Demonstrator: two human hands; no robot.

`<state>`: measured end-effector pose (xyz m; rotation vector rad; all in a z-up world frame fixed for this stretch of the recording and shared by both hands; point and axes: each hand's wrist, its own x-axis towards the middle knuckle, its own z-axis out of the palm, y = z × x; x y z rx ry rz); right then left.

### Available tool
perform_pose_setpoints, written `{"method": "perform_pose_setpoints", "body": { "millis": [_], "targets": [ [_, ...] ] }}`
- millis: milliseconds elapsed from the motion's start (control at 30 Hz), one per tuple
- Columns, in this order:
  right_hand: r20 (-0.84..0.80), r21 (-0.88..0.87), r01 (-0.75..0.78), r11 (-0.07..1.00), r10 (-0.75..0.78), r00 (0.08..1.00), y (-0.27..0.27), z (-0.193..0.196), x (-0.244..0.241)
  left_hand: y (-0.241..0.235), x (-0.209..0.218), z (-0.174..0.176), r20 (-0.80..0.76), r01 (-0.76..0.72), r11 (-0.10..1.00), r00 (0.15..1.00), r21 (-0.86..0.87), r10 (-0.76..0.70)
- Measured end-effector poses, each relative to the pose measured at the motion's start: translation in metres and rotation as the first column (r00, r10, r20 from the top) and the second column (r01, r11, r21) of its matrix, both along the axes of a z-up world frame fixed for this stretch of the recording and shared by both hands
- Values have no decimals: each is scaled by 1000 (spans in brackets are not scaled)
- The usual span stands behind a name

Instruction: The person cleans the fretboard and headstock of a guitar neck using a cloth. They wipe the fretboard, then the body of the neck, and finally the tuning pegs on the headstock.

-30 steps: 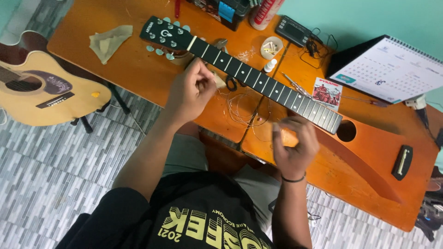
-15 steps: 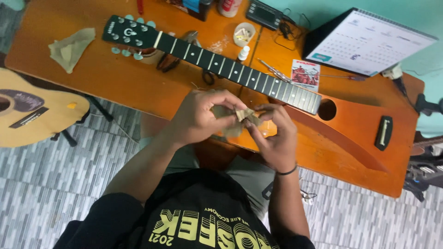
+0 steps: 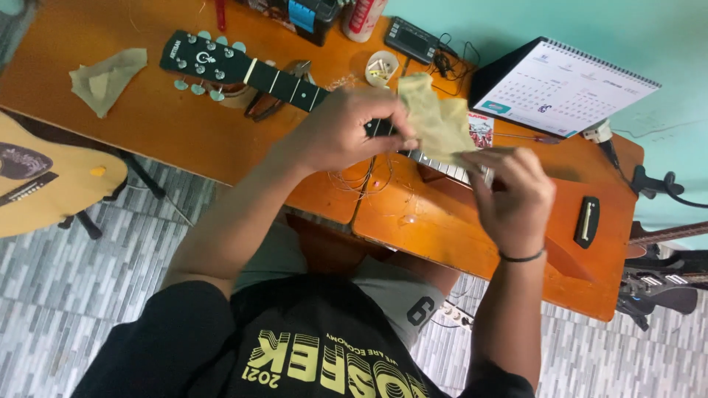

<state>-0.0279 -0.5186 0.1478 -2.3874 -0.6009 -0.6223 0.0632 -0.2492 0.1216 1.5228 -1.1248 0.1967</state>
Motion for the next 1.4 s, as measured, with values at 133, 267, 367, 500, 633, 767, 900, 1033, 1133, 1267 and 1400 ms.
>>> {"method": "perform_pose_setpoints", "body": {
  "millis": [133, 267, 367, 500, 633, 767, 900, 1033, 1133, 1267, 1400],
  "targets": [
    [-135, -126, -114, 985, 97, 986, 7, -38, 5, 21, -10, -48, -85, -67, 952, 992, 298, 97],
    [-131, -126, -86, 988, 70, 989, 16, -54, 15, 55, -14, -64, -14, -326, 896, 938, 301, 346],
    [-137, -180, -47, 982, 23, 990, 38, -56, 31, 78, -8, -65, 215, -635, 737, 772, 232, 598],
    [-175, -510, 119, 852, -238, 955, 72, -83, 45, 111, -14, -72, 478, -900, 332, 433, 283, 764],
    [-82, -567, 227, 792, -328, 941, 123, -86, 39, 118, -29, -83, 422, -932, 296, 359, 211, 832],
    [-113, -593, 159, 789, -278, 954, 168, -90, 42, 123, -40, -97, 206, -860, 450, 498, 242, 842],
    [-260, -597, 56, 800, -259, 930, 215, -87, 49, 126, -38, -107, 147, -889, 422, 448, 175, 882],
    [-235, -595, 13, 804, -190, 953, 245, -87, 59, 132, -37, -125, 128, -881, 421, 453, 214, 882],
    [-230, -558, -40, 829, -108, 967, 262, -88, 74, 137, -36, -129, 37, -855, 475, 492, 207, 870],
    [-268, -562, -133, 816, -28, 963, 270, -93, 90, 141, -36, -123, 93, -854, 434, 476, 286, 875],
    [-193, -615, -98, 783, -29, 981, 251, -90, 76, 139, -40, -108, 172, -831, 361, 465, 424, 868]
  ]
}}
